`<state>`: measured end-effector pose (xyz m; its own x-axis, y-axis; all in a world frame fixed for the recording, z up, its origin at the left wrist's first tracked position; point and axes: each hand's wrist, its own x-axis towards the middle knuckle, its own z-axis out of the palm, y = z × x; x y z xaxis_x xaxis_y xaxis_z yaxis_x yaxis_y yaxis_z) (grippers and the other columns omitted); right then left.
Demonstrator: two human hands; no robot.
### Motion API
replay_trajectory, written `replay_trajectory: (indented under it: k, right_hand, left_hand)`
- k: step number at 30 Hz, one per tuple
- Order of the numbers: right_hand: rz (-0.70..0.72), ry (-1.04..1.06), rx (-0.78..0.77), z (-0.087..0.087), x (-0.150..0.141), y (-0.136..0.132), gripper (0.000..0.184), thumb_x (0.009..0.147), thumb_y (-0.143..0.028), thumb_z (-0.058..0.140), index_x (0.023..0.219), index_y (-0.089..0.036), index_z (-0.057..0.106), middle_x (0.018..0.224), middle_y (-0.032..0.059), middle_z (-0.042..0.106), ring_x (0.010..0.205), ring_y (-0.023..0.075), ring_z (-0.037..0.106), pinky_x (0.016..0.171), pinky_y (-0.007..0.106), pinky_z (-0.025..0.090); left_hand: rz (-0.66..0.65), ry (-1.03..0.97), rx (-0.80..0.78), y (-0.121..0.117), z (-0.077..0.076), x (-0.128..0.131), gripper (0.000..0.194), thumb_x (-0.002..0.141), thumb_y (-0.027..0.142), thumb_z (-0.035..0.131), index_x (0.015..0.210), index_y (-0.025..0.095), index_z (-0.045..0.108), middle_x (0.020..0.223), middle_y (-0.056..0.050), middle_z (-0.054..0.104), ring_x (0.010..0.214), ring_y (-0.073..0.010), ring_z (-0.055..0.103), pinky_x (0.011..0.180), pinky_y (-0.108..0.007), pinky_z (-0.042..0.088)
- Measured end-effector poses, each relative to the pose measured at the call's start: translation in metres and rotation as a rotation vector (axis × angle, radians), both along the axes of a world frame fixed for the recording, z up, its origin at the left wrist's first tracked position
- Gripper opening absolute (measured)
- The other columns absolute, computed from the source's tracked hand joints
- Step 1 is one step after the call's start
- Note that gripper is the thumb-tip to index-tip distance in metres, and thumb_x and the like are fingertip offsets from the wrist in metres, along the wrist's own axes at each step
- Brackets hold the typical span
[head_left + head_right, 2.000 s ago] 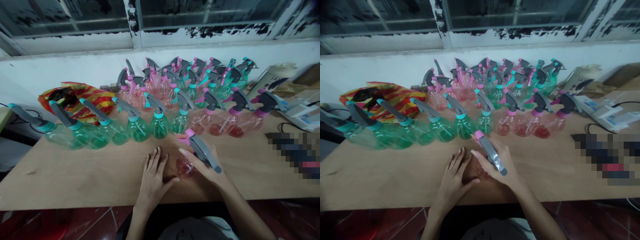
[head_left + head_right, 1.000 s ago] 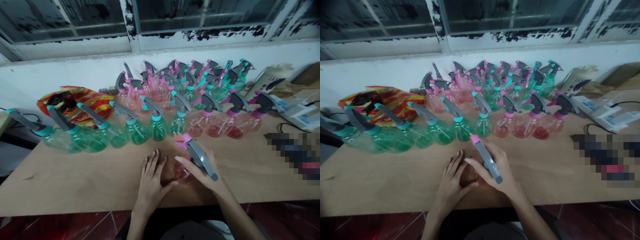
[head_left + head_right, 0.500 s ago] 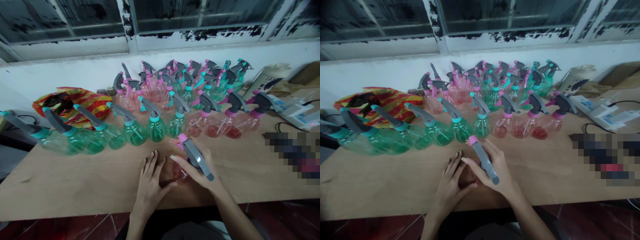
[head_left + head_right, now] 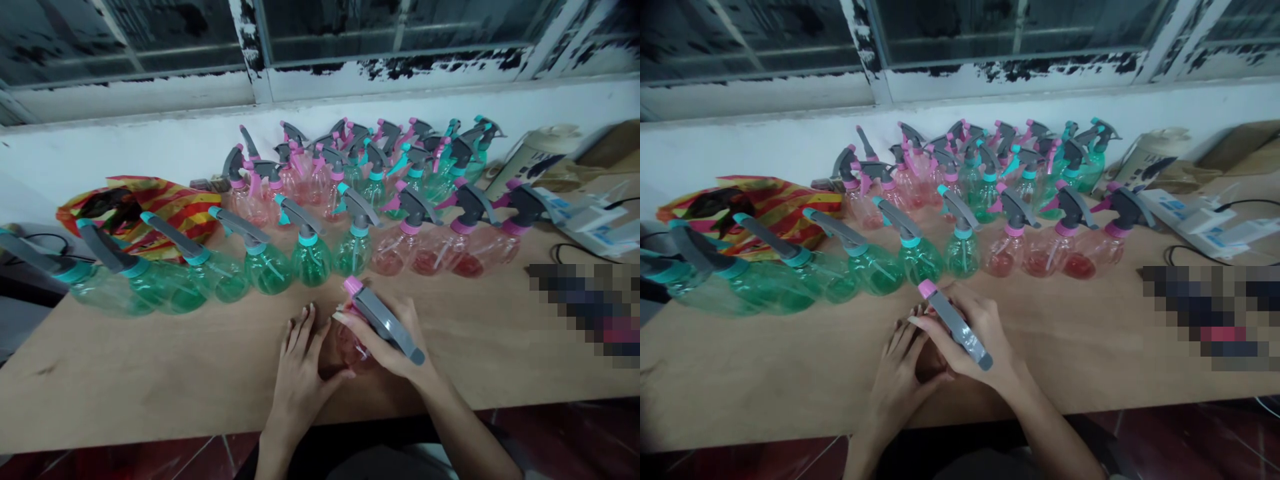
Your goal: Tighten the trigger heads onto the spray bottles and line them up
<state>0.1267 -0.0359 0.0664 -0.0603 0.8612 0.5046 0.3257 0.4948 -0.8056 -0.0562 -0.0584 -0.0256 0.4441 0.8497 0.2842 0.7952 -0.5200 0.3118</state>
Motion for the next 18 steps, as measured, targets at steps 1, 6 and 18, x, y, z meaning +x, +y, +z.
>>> replay_trajectory:
  k: [1, 6, 18]
  right_hand:
    - [0.005, -0.001, 0.002, 0.000, 0.001, 0.000, 0.005, 0.083, -0.026, 0.067, 0.084, -0.022, 0.064, 0.078, -0.0009, 0.069, 0.071, 0.0154, 0.068, 0.065, 0.027, 0.054]
    - [0.038, -0.018, -0.006, -0.005, 0.006, -0.003, 0.039, 0.077, -0.037, 0.073, 0.113, -0.025, 0.064, 0.086, 0.0001, 0.072, 0.071, 0.0185, 0.070, 0.074, 0.033, 0.057]
    - [-0.150, -0.187, -0.154, -0.018, 0.024, -0.024, 0.094, 0.056, -0.051, 0.085, 0.138, -0.034, 0.042, 0.131, 0.0069, 0.062, 0.116, 0.0351, 0.061, 0.095, 0.054, 0.048]
  left_hand:
    - [-0.003, 0.002, -0.002, 0.000, 0.000, 0.000, 0.084, 0.074, 0.054, 0.075, 0.142, 0.019, 0.039, 0.153, -0.018, 0.035, 0.140, -0.0363, 0.034, 0.112, -0.058, 0.030]
    - [-0.003, 0.006, 0.044, 0.001, -0.005, -0.001, 0.086, 0.076, 0.054, 0.073, 0.144, 0.017, 0.037, 0.151, -0.021, 0.038, 0.139, -0.0353, 0.035, 0.111, -0.056, 0.030]
    - [-0.004, 0.015, 0.001, 0.000, -0.003, -0.001, 0.080, 0.083, 0.047, 0.066, 0.148, 0.018, 0.029, 0.154, -0.018, 0.033, 0.142, -0.0316, 0.030, 0.113, -0.055, 0.027]
